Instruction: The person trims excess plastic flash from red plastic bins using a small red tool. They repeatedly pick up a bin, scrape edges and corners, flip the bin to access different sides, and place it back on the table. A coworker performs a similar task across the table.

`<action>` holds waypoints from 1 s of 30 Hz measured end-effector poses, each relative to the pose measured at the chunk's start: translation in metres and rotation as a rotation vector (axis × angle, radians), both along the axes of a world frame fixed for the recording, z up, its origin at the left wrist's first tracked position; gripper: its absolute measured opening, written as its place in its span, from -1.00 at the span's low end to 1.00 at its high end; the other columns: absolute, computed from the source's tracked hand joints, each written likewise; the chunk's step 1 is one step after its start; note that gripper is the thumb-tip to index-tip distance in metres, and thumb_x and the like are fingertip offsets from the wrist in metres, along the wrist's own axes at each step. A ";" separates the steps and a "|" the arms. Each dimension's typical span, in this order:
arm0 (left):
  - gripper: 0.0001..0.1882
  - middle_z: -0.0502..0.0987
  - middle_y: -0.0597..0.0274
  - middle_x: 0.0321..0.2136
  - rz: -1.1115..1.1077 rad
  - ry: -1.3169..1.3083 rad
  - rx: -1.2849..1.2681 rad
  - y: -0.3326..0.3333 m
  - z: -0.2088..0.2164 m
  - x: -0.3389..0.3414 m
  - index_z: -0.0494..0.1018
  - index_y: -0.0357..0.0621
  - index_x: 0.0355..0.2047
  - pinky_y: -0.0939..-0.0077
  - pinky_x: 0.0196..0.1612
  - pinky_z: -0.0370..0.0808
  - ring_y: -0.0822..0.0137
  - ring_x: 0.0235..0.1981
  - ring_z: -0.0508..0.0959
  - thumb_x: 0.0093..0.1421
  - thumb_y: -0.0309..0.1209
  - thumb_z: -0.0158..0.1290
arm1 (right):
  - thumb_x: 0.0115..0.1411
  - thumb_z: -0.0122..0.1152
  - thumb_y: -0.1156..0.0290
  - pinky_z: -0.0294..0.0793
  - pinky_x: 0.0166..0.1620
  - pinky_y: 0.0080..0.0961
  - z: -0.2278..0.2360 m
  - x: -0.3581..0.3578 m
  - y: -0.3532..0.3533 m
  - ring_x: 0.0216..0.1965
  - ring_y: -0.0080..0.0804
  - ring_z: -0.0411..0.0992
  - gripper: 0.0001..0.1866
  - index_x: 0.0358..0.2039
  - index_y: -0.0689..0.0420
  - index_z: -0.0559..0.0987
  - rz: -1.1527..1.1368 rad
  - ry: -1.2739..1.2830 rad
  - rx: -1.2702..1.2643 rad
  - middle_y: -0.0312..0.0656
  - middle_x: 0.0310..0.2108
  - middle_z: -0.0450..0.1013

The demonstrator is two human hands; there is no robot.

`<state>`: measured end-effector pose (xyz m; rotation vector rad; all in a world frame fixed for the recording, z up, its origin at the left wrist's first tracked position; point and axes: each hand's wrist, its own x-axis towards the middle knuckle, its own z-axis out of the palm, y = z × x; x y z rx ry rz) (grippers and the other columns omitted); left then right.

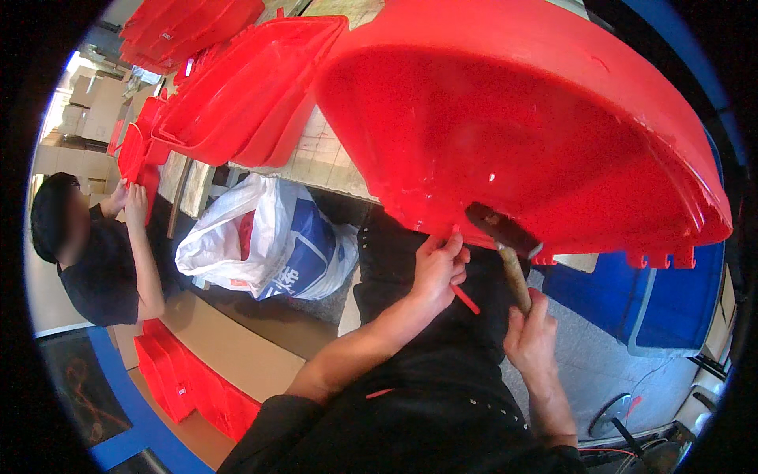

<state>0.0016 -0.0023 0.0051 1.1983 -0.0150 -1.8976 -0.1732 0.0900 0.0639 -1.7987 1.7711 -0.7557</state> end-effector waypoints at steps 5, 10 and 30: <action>-0.94 0.43 0.27 -0.55 0.019 0.003 -0.028 -0.001 0.000 -0.002 0.38 0.01 -0.19 0.60 -0.63 0.07 0.54 -0.69 0.22 0.36 -0.39 0.03 | 0.20 0.25 0.42 0.52 -0.46 0.03 -0.009 0.000 -0.006 -0.47 0.25 0.53 -0.62 -0.03 0.24 0.36 0.099 0.208 0.234 0.19 -0.49 0.50; -0.89 0.41 0.30 -0.54 -0.018 -0.015 -0.002 -0.001 -0.003 -0.001 0.38 0.03 -0.17 0.58 -0.63 0.12 0.51 -0.68 0.25 0.33 -0.33 0.03 | 0.22 0.21 0.41 0.54 -0.42 -0.03 0.007 -0.029 0.013 -0.44 0.26 0.52 -0.69 -0.07 0.20 0.41 0.072 -0.026 0.167 0.17 -0.44 0.52; -0.71 0.53 0.27 -0.57 -0.513 -0.227 -0.072 0.024 0.035 0.072 0.45 -0.08 -0.26 0.54 -0.68 0.30 0.34 -0.67 0.52 0.35 -0.11 0.06 | 0.29 0.07 0.45 0.47 -0.19 0.07 -0.039 -0.124 -0.189 -0.14 0.26 0.50 -0.64 0.05 0.36 0.39 -0.489 0.290 0.006 0.33 -0.20 0.51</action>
